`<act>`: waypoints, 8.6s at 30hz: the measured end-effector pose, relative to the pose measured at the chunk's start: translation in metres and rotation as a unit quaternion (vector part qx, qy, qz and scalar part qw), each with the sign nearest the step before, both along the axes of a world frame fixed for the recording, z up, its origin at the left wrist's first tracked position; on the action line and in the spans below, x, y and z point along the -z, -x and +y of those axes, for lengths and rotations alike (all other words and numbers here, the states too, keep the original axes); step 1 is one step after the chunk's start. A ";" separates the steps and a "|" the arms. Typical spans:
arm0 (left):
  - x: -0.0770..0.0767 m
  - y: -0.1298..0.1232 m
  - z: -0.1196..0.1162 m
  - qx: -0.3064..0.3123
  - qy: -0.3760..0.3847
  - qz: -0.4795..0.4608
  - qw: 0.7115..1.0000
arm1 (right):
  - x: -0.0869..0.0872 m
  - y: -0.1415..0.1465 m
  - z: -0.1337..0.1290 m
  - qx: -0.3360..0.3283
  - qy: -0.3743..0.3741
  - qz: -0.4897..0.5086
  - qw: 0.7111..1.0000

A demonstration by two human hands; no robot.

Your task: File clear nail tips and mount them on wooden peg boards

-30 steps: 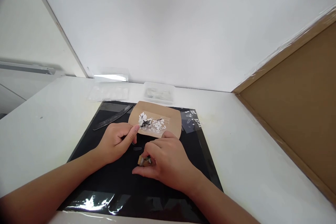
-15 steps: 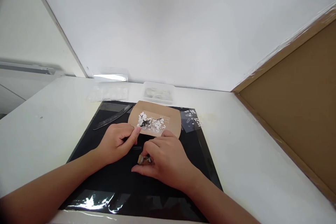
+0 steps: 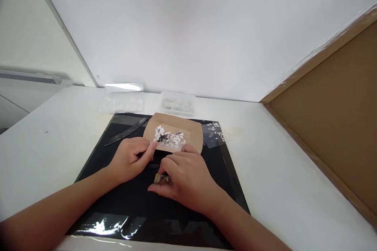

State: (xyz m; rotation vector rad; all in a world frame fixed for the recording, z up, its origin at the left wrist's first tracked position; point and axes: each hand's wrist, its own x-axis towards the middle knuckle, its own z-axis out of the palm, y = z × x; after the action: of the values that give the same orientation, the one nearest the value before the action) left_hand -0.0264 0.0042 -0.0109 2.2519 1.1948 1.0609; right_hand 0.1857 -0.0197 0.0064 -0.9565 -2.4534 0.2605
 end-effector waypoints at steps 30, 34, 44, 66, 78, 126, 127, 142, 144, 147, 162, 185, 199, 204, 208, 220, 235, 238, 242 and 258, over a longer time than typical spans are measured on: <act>0.001 0.000 0.000 0.002 0.006 0.000 1.000 | 0.006 -0.002 0.003 -0.011 0.052 -0.010 0.999; 0.000 -0.001 -0.001 -0.016 -0.004 -0.002 1.000 | 0.005 -0.002 0.003 -0.013 0.053 -0.022 0.998; 0.002 0.000 0.001 -0.038 -0.017 0.015 0.999 | 0.003 -0.003 0.003 -0.021 0.043 -0.025 0.999; -0.025 0.031 0.017 0.208 0.019 0.251 0.945 | -0.015 -0.020 0.009 0.010 -0.056 0.061 0.996; -0.022 0.030 0.016 0.210 0.020 0.281 0.936 | -0.010 -0.023 0.015 0.038 -0.063 0.038 0.997; -0.013 0.048 0.036 -0.303 0.051 0.338 0.889 | 0.003 -0.024 0.025 0.140 -0.030 0.221 0.965; -0.011 0.049 0.037 -0.297 0.064 0.348 0.887 | 0.004 -0.024 0.025 0.140 -0.026 0.214 0.966; 0.010 0.049 0.043 -0.281 0.021 0.375 0.883 | 0.010 -0.024 0.029 0.116 -0.018 0.177 0.977; 0.010 0.048 0.044 -0.282 0.014 0.367 0.886 | 0.010 -0.024 0.028 0.113 -0.014 0.185 0.976; 0.003 0.044 0.042 -0.285 -0.003 0.344 0.895 | 0.008 -0.024 0.027 0.122 -0.024 0.217 0.968; -0.043 -0.023 0.020 -0.053 0.026 0.069 0.996 | 0.004 -0.025 0.025 0.177 -0.087 0.287 0.937; -0.034 -0.030 0.005 0.039 0.285 -0.157 0.945 | 0.007 -0.010 0.042 0.263 -0.232 0.152 0.924; -0.033 -0.034 0.003 -0.034 0.157 -0.108 0.981 | 0.005 0.001 0.040 0.214 -0.198 0.129 0.948; -0.033 -0.034 0.002 -0.045 0.088 -0.091 0.991 | 0.004 -0.002 0.042 0.231 -0.185 0.154 0.943; -0.032 -0.036 0.001 -0.040 0.090 -0.094 0.991 | 0.005 -0.003 0.042 0.254 -0.186 0.167 0.934; -0.031 -0.038 0.002 -0.035 0.059 -0.083 0.994 | 0.002 0.000 0.040 0.258 -0.164 0.161 0.938; -0.028 -0.039 0.001 -0.035 0.026 -0.081 0.996 | 0.003 0.000 0.038 0.253 -0.163 0.180 0.937; -0.028 -0.039 0.001 -0.022 0.044 -0.096 0.994 | 0.005 -0.001 0.039 0.191 -0.158 0.153 0.957; -0.031 -0.037 0.000 -0.023 0.071 -0.095 0.993 | 0.004 -0.003 0.042 0.246 -0.190 0.183 0.933; -0.028 -0.039 -0.004 -0.026 -0.007 -0.056 0.998 | 0.000 -0.003 0.038 0.223 -0.167 0.175 0.944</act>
State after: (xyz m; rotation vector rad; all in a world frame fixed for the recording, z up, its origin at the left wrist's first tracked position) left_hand 0.0127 -0.0001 0.0172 2.1510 1.2082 1.2019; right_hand 0.1886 0.0186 0.0060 -1.1611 -1.8232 -0.1317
